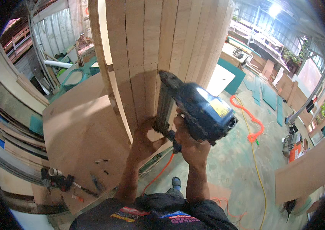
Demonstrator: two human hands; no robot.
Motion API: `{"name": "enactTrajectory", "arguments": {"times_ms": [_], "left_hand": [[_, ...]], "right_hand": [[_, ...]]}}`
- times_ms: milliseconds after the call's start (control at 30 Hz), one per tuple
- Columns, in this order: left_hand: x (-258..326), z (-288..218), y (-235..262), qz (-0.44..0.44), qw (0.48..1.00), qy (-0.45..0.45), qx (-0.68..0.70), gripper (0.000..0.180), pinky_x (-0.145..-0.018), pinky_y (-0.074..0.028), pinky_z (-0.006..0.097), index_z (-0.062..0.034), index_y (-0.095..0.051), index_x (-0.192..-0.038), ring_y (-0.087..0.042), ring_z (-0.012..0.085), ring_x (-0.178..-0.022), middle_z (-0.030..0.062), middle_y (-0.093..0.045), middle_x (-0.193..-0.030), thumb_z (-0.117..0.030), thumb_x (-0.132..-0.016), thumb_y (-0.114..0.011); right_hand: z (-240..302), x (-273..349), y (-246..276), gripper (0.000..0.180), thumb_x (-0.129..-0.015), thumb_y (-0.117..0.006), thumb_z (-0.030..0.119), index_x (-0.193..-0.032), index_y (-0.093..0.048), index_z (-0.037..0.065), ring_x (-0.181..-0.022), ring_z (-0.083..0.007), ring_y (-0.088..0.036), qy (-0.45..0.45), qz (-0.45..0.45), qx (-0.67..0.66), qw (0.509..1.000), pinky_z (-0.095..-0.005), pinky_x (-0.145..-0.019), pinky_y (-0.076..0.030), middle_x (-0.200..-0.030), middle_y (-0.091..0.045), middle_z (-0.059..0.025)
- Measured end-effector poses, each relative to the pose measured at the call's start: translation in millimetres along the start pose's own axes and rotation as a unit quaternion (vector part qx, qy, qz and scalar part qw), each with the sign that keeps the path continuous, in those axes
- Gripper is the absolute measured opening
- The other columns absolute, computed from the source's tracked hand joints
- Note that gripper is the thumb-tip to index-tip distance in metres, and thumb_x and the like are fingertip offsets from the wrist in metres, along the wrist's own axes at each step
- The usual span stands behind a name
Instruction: The person marks a curved wooden frame with a pen, attaches thin wooden slats to it using a pneumatic nail gun, and measures internal dimensions with a flexible ruler.
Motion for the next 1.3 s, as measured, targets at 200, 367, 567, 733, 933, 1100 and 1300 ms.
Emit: {"name": "enactTrajectory", "arguments": {"times_ms": [200,367,567,733,933,1100,1300], "left_hand": [[26.8,22.8,69.2,-0.098,0.994,0.025,0.042,0.055,-0.098,-0.049,0.041,-0.0004,-0.058,-0.131,-0.065,0.0313,-0.111,0.0186,-0.066,-0.119,-0.012,-0.082,-0.079],[23.1,8.7,77.6,-0.24,0.965,-0.102,-0.021,0.055,-0.105,-0.044,0.046,0.0031,-0.051,-0.137,-0.053,0.0381,-0.127,0.0231,-0.054,-0.139,-0.01,-0.087,-0.072],[9.8,74.4,55.6,-0.185,0.98,-0.029,0.071,0.05,-0.088,-0.053,0.041,0.0055,-0.052,-0.132,-0.066,0.035,-0.104,0.0229,-0.065,-0.114,-0.01,-0.089,-0.072],[12.6,67.9,27.0,-0.113,0.98,-0.038,0.157,0.034,-0.074,-0.054,0.038,0.0,-0.061,-0.117,-0.07,0.0303,-0.081,0.0177,-0.069,-0.096,-0.011,-0.088,-0.073],[39.0,100.0,39.9,-0.135,0.984,-0.058,0.1,0.029,-0.074,-0.052,0.04,-0.0032,-0.069,-0.103,-0.07,0.0326,-0.08,0.0144,-0.071,-0.09,-0.023,-0.084,-0.079],[48.0,109.7,33.3,-0.153,0.976,-0.061,0.144,0.029,-0.079,-0.051,0.045,-0.0009,-0.067,-0.099,-0.069,0.0368,-0.085,0.0178,-0.07,-0.095,-0.025,-0.086,-0.077],[53.7,105.6,25.3,-0.133,0.98,-0.06,0.135,0.03,-0.082,-0.049,0.047,0.0005,-0.068,-0.102,-0.067,0.0376,-0.087,0.0178,-0.07,-0.098,-0.025,-0.087,-0.073]], "right_hand": [[-71.1,29.4,85.1,0.025,-0.091,-0.074,0.019,-0.104,-0.068,-0.001,-0.047,-0.0112,-0.05,-0.11,-0.071,-0.077,0.988,-0.0275,-0.047,-0.042,-0.065,-0.055,0.0009],[-170.6,86.7,191.4,0.011,-0.091,-0.069,0.013,-0.084,-0.067,0.005,-0.056,-0.0112,-0.056,-0.052,-0.08,0.448,0.889,-0.0307,-0.052,-0.044,-0.064,-0.059,0.0001],[-314.6,215.4,271.4,0.018,-0.078,-0.07,0.01,-0.087,-0.07,-0.005,-0.066,-0.015,-0.06,-0.237,-0.121,0.449,0.853,-0.0374,-0.061,-0.048,-0.07,-0.066,-0.0076],[-400.2,343.1,391.0,0.016,-0.082,-0.074,0.011,-0.08,-0.061,0.001,-0.045,-0.0219,-0.056,-0.487,-0.25,0.36,0.756,-0.0384,-0.043,-0.046,-0.059,-0.056,-0.0093],[-410.7,326.2,301.5,0.022,-0.081,-0.075,0.004,-0.085,-0.053,0.004,-0.041,-0.0203,-0.053,-0.482,-0.205,0.345,0.779,-0.0372,-0.04,-0.043,-0.055,-0.053,-0.0072],[-425.4,332.1,295.1,0.03,-0.074,-0.086,0.021,-0.083,-0.064,0.002,-0.047,-0.0197,-0.059,-0.47,-0.182,0.408,0.761,-0.0361,-0.045,-0.048,-0.064,-0.064,-0.0071],[-425.7,338.6,292.9,0.057,-0.07,-0.086,0.024,-0.112,-0.061,-0.005,-0.079,-0.0313,-0.069,-0.401,-0.079,0.555,0.724,-0.0441,-0.073,-0.055,-0.086,-0.07,-0.0189]]}}
Point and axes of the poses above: each hand's wrist, its own x-axis away from the middle knuckle, its own y-axis out of the back of the hand, z = x × y, the point moved 8 cm from there along -x, towards the middle knuckle
